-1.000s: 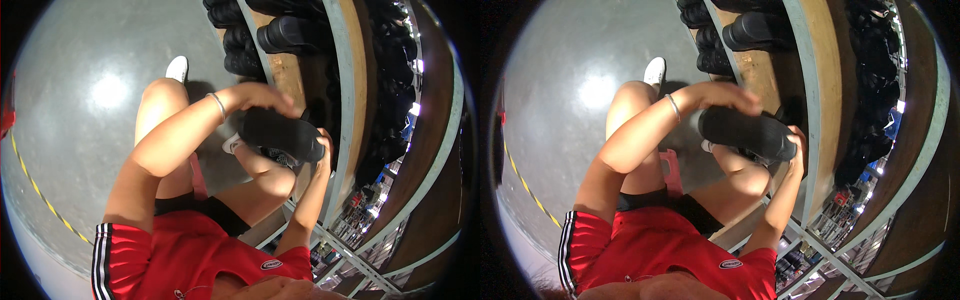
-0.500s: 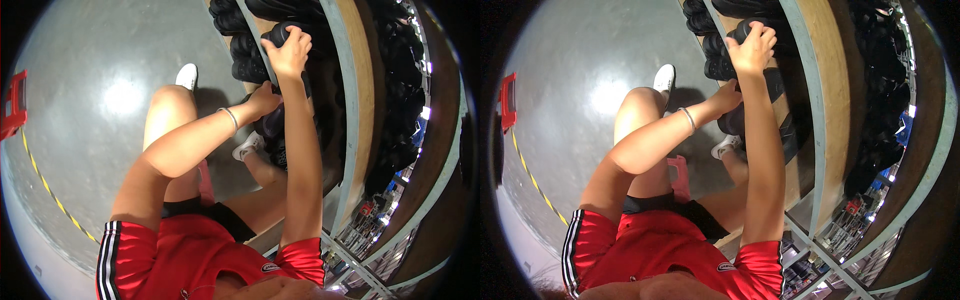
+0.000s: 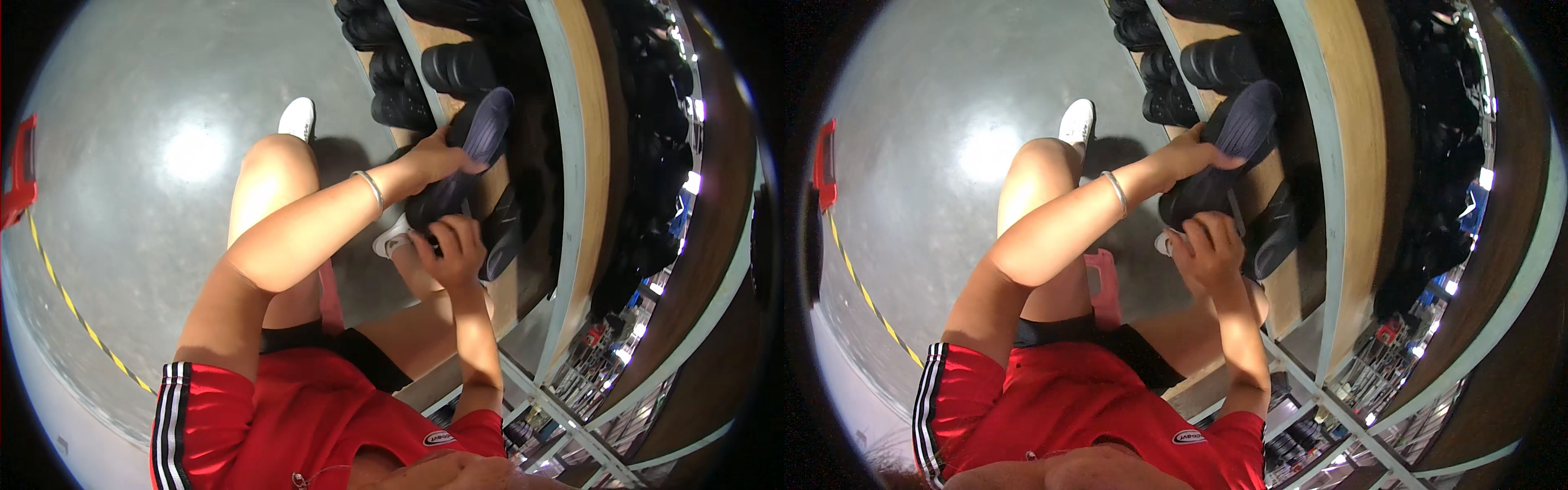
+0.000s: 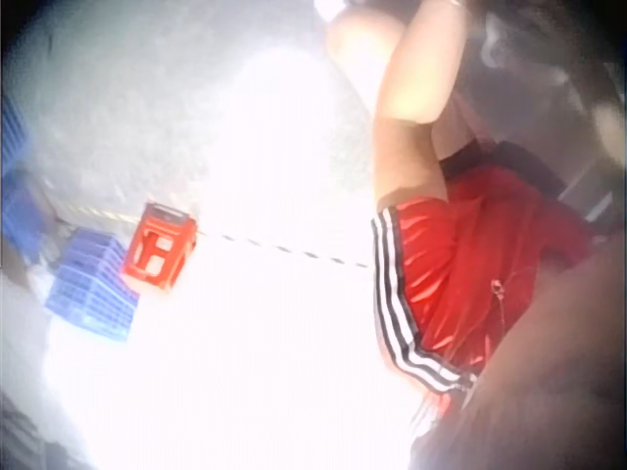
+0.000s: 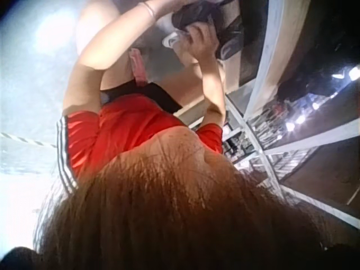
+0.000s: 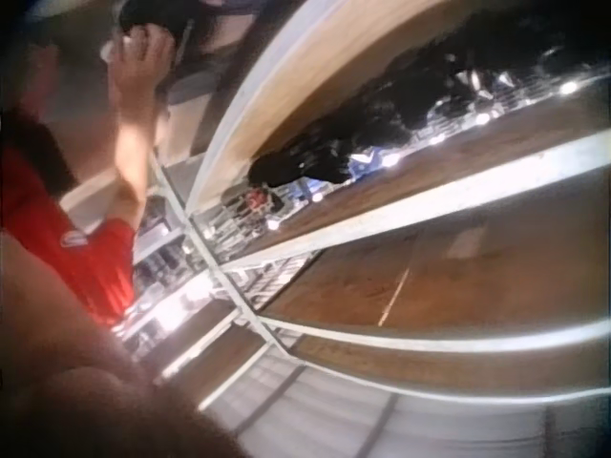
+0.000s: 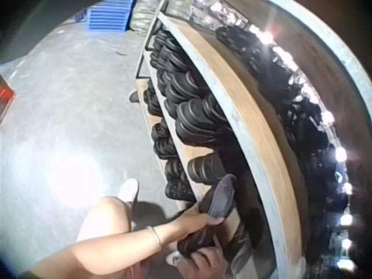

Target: The person takes shoe soles from a storage rack, stacks and turns them by hand to align their edges, and places them back onto the shelves.

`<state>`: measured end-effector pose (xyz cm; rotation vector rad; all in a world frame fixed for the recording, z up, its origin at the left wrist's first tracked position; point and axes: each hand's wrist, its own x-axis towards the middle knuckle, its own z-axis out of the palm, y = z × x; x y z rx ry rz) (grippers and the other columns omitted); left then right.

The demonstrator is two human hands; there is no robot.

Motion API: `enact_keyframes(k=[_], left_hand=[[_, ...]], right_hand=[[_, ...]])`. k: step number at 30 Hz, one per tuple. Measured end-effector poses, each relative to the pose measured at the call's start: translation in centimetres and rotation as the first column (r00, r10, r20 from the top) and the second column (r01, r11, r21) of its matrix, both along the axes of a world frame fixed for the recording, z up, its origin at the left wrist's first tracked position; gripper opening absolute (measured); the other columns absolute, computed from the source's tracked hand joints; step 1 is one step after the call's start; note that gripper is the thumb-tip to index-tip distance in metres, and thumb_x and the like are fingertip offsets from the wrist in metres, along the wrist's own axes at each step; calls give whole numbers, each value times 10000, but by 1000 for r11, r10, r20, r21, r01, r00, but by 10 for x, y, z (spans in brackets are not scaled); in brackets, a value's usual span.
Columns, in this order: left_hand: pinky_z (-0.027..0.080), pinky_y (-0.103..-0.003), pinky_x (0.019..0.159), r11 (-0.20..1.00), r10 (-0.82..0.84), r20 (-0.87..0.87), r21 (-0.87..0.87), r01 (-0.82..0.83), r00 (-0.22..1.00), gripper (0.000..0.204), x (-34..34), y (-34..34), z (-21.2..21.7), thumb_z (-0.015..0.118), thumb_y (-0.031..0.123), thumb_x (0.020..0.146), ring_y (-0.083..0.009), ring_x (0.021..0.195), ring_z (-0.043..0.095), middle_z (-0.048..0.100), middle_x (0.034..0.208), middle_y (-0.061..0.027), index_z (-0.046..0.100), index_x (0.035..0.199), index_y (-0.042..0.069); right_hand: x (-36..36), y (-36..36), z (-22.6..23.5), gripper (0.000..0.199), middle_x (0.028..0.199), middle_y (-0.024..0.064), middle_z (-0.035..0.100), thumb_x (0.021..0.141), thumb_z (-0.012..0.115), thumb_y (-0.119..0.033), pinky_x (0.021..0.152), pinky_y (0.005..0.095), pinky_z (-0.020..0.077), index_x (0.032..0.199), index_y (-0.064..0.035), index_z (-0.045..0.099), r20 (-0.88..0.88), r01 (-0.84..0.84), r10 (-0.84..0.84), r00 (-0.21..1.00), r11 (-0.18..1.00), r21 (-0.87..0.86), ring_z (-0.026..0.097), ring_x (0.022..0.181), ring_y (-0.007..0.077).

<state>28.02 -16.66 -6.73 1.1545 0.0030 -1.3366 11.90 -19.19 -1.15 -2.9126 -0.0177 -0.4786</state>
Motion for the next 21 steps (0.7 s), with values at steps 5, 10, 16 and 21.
enact_keyframes(k=[5, 10, 16, 21], left_hand=[[407, -346, 1001, 994, -111, 169, 25, 108, 979, 947, -7, 3, -18, 775, 135, 600, -315, 1205, 519, 523, 1293, -255, 329, 1422, -17], [420, -354, 982, 970, -228, 203, 133, 204, 952, 889, -11, 8, -6, 760, 143, 618, -324, 1189, 529, 531, 1276, -252, 344, 1382, -41], [411, -376, 991, 965, -254, 143, 96, 242, 957, 921, -3, 2, -6, 770, 182, 640, -336, 1205, 517, 509, 1293, -257, 297, 1392, -60], [421, -394, 974, 958, -275, 220, 141, 249, 936, 937, 3, 3, -9, 771, 197, 645, -342, 1165, 530, 503, 1293, -260, 279, 1397, -67]], right_hand=[[18, -16, -3, 96, 870, 100, 600, 797, 706, -82, 579, 277, 466, 833, -44, 626, 147, 202, -267, 952, 915, 349, 582, 719, 194], [104, -73, -17, 401, 815, 17, 587, 908, 626, -391, 458, 220, 449, 1050, -15, 624, -361, 567, -567, 741, 240, 788, 527, 514, 85], [173, -121, -24, 429, 823, 53, 593, 864, 652, -410, 454, 240, 465, 972, 4, 616, -662, 818, -527, 533, 122, 562, 546, 487, 133], [122, -149, -39, 309, 984, 178, 624, 819, 630, -163, 695, 403, 599, 1061, 18, 565, -323, 272, -635, 701, -181, 945, 674, 856, 310]])
